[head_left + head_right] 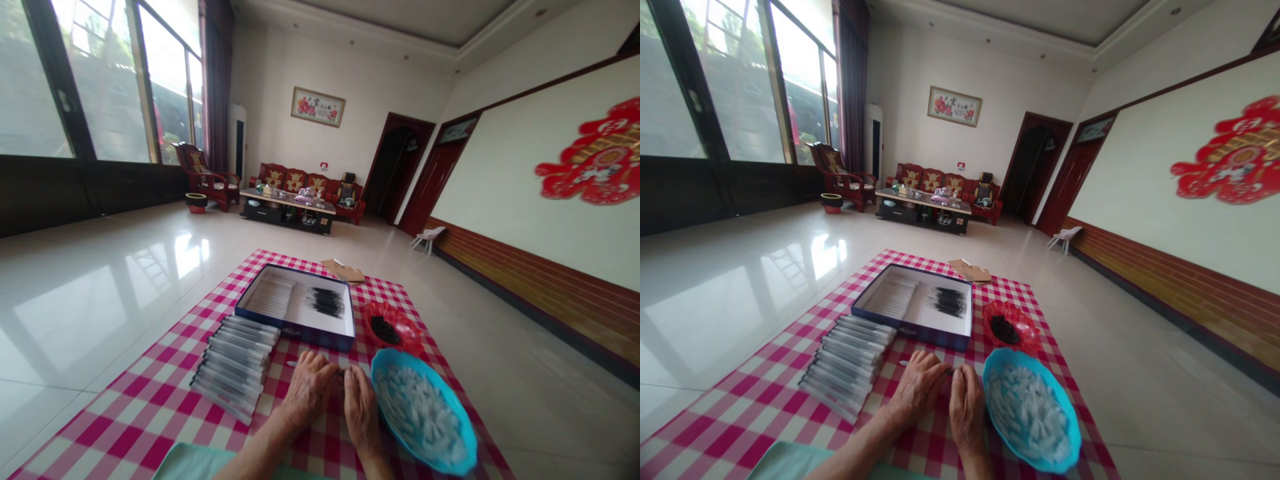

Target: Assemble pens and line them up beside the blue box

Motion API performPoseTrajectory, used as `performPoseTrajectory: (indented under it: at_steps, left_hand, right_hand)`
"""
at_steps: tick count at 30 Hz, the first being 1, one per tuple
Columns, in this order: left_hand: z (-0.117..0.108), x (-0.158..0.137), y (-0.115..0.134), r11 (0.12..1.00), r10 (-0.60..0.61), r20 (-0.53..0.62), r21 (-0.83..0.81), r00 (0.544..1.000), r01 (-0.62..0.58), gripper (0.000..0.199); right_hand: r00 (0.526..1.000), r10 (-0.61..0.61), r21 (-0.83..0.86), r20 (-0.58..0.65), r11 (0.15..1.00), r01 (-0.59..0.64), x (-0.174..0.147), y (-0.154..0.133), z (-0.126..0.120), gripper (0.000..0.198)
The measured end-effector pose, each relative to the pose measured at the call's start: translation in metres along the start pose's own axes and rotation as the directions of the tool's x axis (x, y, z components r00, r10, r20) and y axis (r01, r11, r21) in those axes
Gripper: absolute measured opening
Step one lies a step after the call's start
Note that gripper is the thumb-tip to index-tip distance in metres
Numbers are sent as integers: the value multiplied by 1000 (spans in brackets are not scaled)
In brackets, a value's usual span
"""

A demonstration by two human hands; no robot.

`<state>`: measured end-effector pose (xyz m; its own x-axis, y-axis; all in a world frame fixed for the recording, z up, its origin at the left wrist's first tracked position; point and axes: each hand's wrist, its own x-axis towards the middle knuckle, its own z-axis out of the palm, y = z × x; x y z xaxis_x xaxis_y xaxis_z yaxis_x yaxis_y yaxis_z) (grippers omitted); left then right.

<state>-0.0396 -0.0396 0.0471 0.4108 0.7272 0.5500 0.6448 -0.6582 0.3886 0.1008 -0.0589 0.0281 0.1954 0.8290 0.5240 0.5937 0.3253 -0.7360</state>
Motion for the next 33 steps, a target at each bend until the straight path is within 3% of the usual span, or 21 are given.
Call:
performPoseTrajectory:
  at_steps: [7, 23, 25, 29, 33]
  left_hand:
    - [1, -1, -1, 1000, 13, 8, 5, 1000, -13, 18]
    - [1, 1, -2, 999, 29, 5, 28, 1000, -29, 19]
    - [0, 1, -1, 999, 46, -46, 7, 998, -46, 19]
    - [1, 0, 4, 996, 57, -273, -54, 960, -75, 20]
    - [10, -6, 6, 988, -36, -308, -152, 951, -12, 28]
  right_hand:
    - [999, 1, -31, 50, 1000, 1, 1, 0, 0, 39]
    - [999, -11, -49, 30, 999, 13, 2, -5, 0, 46]
    - [1000, 3, -40, 21, 999, -2, 1, -2, 0, 47]
    - [993, 114, 30, -8, 993, -114, -1, 1, 3, 47]
    - [969, 246, 164, -31, 957, -238, -5, 0, 8, 49]
